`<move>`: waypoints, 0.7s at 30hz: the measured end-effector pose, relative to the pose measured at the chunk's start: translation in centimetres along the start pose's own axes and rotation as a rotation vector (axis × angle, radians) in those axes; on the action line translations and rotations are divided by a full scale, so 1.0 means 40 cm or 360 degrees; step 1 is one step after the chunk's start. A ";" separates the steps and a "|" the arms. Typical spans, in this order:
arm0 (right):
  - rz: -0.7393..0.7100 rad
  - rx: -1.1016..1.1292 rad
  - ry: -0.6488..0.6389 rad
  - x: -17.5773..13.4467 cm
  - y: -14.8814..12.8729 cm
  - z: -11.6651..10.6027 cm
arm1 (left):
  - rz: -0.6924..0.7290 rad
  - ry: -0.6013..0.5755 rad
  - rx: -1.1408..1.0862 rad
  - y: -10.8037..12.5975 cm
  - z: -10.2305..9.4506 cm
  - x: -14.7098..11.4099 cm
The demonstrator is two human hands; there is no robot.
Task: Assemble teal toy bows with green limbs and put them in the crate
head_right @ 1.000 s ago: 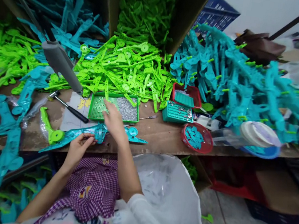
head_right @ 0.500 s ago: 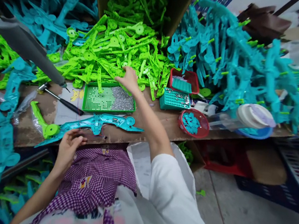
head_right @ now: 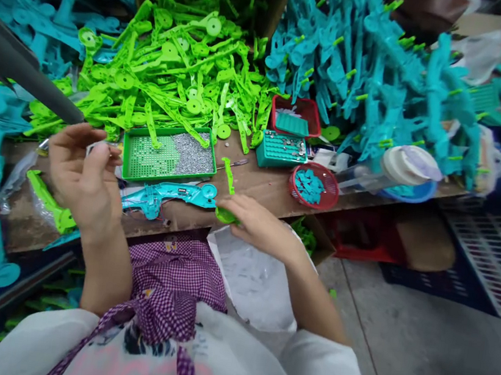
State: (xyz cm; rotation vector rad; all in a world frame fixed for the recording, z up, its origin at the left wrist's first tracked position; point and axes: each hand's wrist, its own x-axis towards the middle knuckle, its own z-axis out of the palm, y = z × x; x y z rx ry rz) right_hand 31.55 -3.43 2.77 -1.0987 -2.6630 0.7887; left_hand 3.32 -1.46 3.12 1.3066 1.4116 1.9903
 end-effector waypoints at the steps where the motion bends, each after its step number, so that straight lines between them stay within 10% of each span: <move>1: 0.0013 -0.0024 -0.0055 -0.009 0.000 0.008 | 0.0017 -0.0115 0.0003 -0.005 0.013 -0.011; 6: -0.0041 -0.0038 -0.0235 -0.023 0.014 0.024 | 0.0261 -0.1049 0.0455 -0.082 0.008 -0.103; 10: -0.0069 0.0052 -0.0220 0.027 0.069 0.015 | 0.0382 -0.1458 0.0972 -0.166 -0.018 -0.145; 21: -0.0017 0.0272 -0.0054 0.142 0.147 0.104 | 0.0448 -0.1678 0.1181 -0.209 -0.040 -0.174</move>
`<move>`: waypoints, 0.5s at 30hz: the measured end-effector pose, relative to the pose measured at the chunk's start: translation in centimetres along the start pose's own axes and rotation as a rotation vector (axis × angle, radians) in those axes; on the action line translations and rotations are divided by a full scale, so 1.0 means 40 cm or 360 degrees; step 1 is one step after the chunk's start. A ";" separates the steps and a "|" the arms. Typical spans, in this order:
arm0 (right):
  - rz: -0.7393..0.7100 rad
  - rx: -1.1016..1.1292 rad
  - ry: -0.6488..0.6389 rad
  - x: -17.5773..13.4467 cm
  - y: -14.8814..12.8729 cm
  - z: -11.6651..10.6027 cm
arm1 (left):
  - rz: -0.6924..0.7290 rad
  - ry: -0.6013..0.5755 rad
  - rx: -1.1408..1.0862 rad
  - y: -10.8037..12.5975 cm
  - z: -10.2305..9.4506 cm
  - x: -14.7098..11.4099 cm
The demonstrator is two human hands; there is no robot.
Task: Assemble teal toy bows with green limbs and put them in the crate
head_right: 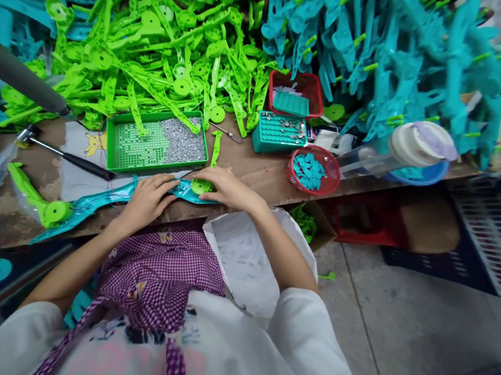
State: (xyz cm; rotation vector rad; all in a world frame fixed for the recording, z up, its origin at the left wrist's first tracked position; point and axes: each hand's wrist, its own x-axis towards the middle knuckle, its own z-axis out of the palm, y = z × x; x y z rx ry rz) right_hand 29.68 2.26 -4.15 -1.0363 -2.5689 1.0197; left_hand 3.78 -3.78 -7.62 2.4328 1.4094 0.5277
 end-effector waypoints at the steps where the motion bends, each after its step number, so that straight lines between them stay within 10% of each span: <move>1: 0.0041 -0.0012 0.0000 0.000 0.002 0.002 | -0.0001 -0.0004 0.0003 -0.001 0.000 0.001; 15: 0.0158 -0.0234 -0.0133 0.036 -0.036 -0.023 | -0.0003 0.0029 0.0039 0.002 0.005 0.002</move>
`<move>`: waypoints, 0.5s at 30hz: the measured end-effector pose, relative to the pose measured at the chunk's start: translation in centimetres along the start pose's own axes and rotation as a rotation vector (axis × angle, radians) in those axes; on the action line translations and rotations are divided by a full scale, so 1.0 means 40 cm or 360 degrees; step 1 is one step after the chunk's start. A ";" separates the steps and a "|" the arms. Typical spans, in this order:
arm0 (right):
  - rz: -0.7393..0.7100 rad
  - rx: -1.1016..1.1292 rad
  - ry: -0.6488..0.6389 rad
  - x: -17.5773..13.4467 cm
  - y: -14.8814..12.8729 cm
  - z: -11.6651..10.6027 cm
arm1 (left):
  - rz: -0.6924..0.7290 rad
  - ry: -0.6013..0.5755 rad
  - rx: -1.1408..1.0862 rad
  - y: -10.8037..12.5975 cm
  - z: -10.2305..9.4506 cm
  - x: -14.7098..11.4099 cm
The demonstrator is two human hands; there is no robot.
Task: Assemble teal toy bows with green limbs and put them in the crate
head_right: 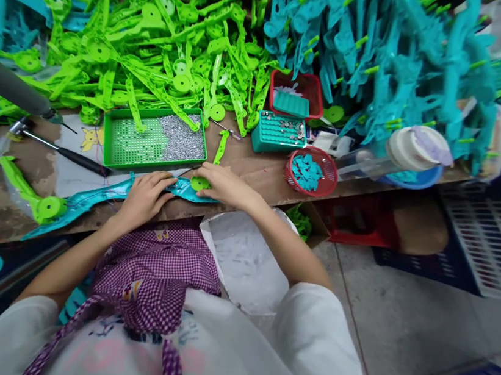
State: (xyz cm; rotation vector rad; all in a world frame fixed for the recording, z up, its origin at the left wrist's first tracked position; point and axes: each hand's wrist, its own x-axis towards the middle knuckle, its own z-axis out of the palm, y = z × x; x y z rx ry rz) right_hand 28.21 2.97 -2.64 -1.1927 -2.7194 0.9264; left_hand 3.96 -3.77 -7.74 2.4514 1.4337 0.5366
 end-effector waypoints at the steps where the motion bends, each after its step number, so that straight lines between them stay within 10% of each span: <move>1: 0.0005 0.0009 0.0011 0.000 0.004 0.002 | 0.0010 0.0006 0.0009 0.000 0.001 0.000; 15: 0.0019 0.0155 0.0112 -0.028 0.014 0.047 | 0.0003 -0.0029 -0.0105 0.003 -0.008 -0.013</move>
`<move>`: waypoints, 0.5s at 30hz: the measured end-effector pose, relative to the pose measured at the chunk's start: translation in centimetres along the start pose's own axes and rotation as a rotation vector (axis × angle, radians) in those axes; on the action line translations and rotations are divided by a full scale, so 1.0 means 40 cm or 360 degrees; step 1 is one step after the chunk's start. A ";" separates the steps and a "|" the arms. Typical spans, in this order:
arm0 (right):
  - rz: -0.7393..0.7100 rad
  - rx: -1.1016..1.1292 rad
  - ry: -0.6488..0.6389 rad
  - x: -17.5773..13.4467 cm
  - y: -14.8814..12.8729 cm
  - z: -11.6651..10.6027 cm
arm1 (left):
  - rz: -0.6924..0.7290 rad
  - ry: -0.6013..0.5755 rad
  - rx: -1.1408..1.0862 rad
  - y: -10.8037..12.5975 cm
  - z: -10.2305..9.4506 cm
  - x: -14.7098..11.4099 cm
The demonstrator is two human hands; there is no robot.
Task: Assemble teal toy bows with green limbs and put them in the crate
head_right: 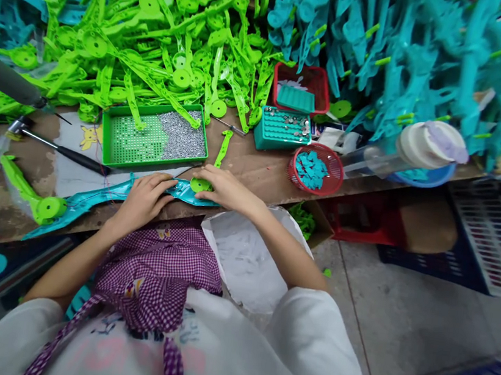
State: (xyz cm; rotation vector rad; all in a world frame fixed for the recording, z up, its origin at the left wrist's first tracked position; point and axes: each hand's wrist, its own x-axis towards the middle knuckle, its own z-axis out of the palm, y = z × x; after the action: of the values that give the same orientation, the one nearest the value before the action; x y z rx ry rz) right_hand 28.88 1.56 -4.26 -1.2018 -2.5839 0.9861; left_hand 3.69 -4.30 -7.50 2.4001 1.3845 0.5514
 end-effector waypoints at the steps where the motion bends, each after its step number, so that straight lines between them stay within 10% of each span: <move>1: -0.0028 0.0031 0.0005 -0.006 0.005 0.003 | 0.0003 -0.0013 -0.0012 -0.001 -0.002 -0.002; 15: 0.0037 0.0097 0.0209 -0.042 -0.006 0.045 | 0.0039 -0.0018 -0.0011 -0.009 0.001 -0.004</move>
State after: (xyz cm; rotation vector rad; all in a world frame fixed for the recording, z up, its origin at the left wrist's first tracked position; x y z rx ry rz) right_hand 29.19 -0.67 -5.25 -1.2397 -2.4279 0.9491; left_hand 3.35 -4.28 -7.72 2.4138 1.3483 0.5472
